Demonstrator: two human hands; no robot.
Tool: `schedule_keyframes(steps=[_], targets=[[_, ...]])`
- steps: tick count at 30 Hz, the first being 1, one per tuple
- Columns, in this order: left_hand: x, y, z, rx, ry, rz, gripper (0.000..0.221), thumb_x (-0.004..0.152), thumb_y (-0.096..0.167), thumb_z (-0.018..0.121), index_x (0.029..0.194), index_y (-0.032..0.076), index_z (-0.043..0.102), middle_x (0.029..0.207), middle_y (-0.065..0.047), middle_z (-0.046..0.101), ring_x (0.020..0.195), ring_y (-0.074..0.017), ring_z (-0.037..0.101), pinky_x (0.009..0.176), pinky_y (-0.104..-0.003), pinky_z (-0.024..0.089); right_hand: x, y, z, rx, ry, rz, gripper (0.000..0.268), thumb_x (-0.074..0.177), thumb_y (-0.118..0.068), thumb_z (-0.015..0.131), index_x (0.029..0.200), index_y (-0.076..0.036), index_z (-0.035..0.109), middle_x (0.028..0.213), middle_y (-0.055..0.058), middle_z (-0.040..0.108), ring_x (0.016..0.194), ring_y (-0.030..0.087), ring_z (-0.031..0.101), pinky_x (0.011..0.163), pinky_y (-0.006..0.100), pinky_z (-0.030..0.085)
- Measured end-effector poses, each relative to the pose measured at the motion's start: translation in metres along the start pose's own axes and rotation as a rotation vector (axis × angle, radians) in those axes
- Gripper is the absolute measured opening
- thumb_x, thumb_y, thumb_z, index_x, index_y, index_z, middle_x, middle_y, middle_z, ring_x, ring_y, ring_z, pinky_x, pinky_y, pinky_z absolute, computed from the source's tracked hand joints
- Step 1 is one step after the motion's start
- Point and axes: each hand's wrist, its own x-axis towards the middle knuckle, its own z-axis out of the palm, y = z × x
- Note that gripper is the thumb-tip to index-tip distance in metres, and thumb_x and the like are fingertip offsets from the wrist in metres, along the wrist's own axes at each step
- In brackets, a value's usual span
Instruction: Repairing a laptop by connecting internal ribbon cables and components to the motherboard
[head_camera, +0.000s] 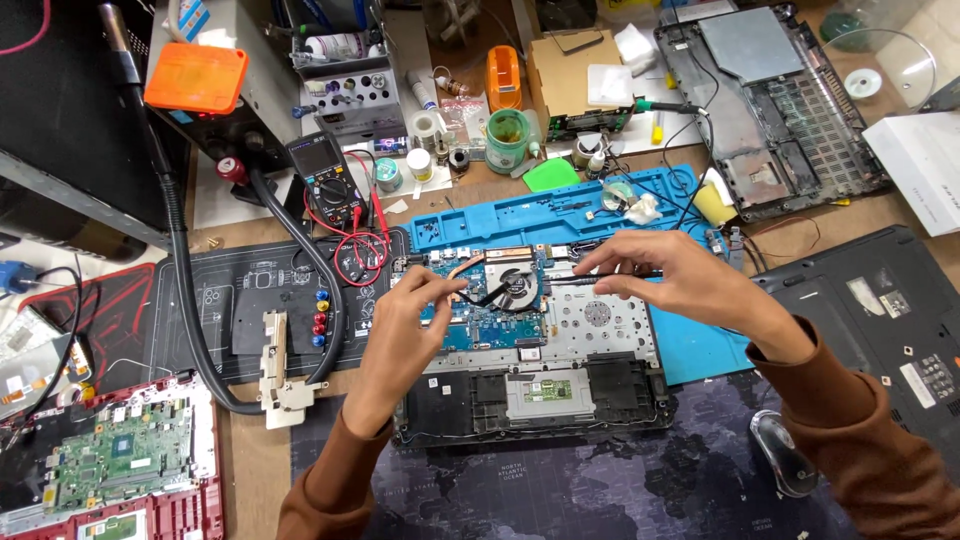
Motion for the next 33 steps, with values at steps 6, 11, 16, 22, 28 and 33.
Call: schedule_keyframes(steps=[6,11,16,22,28,33], targets=[[0.001,0.000,0.010,0.244,-0.153,0.058,0.031,0.090,-0.008,0.059,0.109,0.007,0.078,0.090,-0.011,0.068,0.085,-0.0231,0.068,0.086,-0.034,0.056,0.003,0.009,0.014,0.093,0.026,0.073,0.026,0.093,-0.014,0.067,0.116,-0.005,0.072,0.072,0.006,0.057,0.056,0.016,0.051,0.055,0.029,0.049],[0.002,0.013,0.015,0.342,-0.213,0.128,0.029,0.089,-0.008,0.060,0.110,0.004,0.077,0.092,-0.011,0.068,0.089,-0.0239,0.069,0.090,-0.037,0.056,0.009,0.009,0.038,0.019,-0.031,0.039,0.024,0.087,-0.017,0.077,0.108,-0.005,0.074,0.066,0.002,0.051,0.054,0.013,0.046,0.052,0.028,0.045],[0.003,0.012,0.015,0.383,-0.234,0.177,0.026,0.090,-0.008,0.062,0.109,0.003,0.076,0.093,-0.012,0.069,0.092,-0.0250,0.071,0.094,-0.038,0.055,0.013,0.014,0.048,-0.103,-0.069,-0.019,0.013,0.088,-0.017,0.076,0.099,-0.009,0.075,0.062,-0.001,0.048,0.053,0.012,0.046,0.051,0.028,0.044],[0.001,0.006,0.022,0.338,-0.189,0.168,0.040,0.090,-0.006,0.060,0.127,0.006,0.070,0.098,-0.011,0.068,0.100,-0.0270,0.070,0.103,-0.043,0.051,0.013,0.003,0.050,-0.058,-0.013,0.000,0.004,0.087,-0.010,0.073,0.089,-0.007,0.075,0.055,0.000,0.049,0.053,0.013,0.047,0.054,0.028,0.046],[-0.002,0.030,0.030,-0.367,0.023,-0.195,0.082,0.090,0.010,0.071,0.156,-0.006,0.027,0.117,-0.032,0.061,0.115,-0.0446,0.063,0.111,-0.061,0.040,0.010,0.010,0.055,0.166,0.141,0.038,0.008,0.088,-0.013,0.077,0.089,-0.006,0.076,0.055,0.000,0.047,0.055,0.011,0.043,0.053,0.026,0.043],[-0.010,0.026,0.059,-0.796,-0.019,-0.386,0.041,0.090,0.016,0.078,0.129,0.005,0.071,0.106,-0.019,0.077,0.103,-0.0262,0.075,0.100,-0.042,0.054,0.012,0.000,0.066,0.315,0.107,0.011,0.005,0.088,-0.007,0.074,0.089,-0.003,0.077,0.053,0.001,0.046,0.051,0.009,0.041,0.050,0.023,0.042]])
